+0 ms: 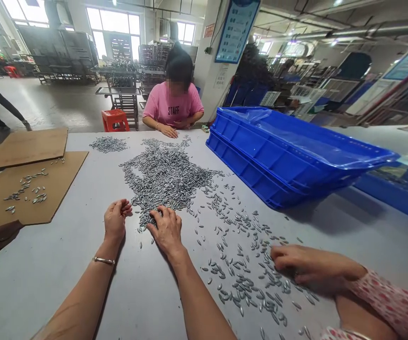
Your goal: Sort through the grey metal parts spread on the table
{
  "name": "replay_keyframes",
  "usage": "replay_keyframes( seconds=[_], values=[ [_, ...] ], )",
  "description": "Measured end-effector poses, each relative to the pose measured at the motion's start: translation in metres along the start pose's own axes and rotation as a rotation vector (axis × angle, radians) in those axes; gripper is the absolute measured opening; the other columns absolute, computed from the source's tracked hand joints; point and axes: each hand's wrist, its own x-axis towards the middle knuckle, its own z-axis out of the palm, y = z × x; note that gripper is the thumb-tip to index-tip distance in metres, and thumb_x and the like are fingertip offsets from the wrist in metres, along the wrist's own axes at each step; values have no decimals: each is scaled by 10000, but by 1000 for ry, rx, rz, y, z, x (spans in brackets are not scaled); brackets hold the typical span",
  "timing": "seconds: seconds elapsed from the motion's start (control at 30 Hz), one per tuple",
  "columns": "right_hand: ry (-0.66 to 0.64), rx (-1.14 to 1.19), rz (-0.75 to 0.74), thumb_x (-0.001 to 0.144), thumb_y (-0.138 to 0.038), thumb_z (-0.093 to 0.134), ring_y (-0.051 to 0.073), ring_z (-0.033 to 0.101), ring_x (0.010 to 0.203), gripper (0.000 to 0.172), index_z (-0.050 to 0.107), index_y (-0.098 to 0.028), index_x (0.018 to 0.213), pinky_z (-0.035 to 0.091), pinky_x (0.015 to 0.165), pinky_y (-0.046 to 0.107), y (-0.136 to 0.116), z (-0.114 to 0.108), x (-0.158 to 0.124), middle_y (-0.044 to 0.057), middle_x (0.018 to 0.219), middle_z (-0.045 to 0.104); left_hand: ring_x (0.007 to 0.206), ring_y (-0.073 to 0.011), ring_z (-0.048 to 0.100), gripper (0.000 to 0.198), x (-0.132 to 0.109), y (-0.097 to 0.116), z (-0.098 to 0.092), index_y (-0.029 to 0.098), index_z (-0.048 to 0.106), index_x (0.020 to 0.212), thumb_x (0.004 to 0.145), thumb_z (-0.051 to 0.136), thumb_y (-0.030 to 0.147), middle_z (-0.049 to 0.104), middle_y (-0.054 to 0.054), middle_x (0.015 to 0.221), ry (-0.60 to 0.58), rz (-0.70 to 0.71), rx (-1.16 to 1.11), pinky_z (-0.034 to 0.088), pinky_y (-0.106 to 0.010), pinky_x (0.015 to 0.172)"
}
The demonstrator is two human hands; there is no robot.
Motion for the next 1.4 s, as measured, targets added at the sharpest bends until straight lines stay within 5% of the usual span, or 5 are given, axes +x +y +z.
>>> replay_keyframes(
  seconds=[0.43,0.6,0.73,0.97,1.4],
  values=[
    [174,229,105,920,-339,505,189,562,826,186,625,-212,856,416,754,301,8,1,8,47,862,624,657,-120,612,244,-2,5,0,132,647,799,717,666,360,655,-42,773,-4,-25,-67,477,-255,607],
    [389,1034,474,819,-397,644,119,517,627,202,595,-200,823,399,542,230,25,-11,17,-24,709,571,665,-130,629,215,0,8,0,138,644,788,702,671,332,662,-43,765,22,-59,-120,502,-280,653],
    [308,1942,592,834,-259,627,69,484,548,100,543,-208,821,347,410,159,46,-24,19,-43,706,533,674,-127,634,191,1,11,2,134,638,782,695,669,301,659,-38,762,33,-81,-150,515,-292,703],
    [330,2236,536,885,-162,486,117,645,879,146,626,-205,892,545,723,260,60,-19,19,16,858,669,666,-121,632,181,0,13,4,136,635,790,700,651,293,656,-33,769,53,-73,-135,516,-282,692],
    [305,2259,431,873,-220,466,152,586,1205,284,655,-191,1083,447,1069,400,45,-23,24,53,1184,691,655,-123,641,126,2,16,8,141,645,751,706,647,258,666,-26,732,67,-70,-124,530,-265,667]
  ],
)
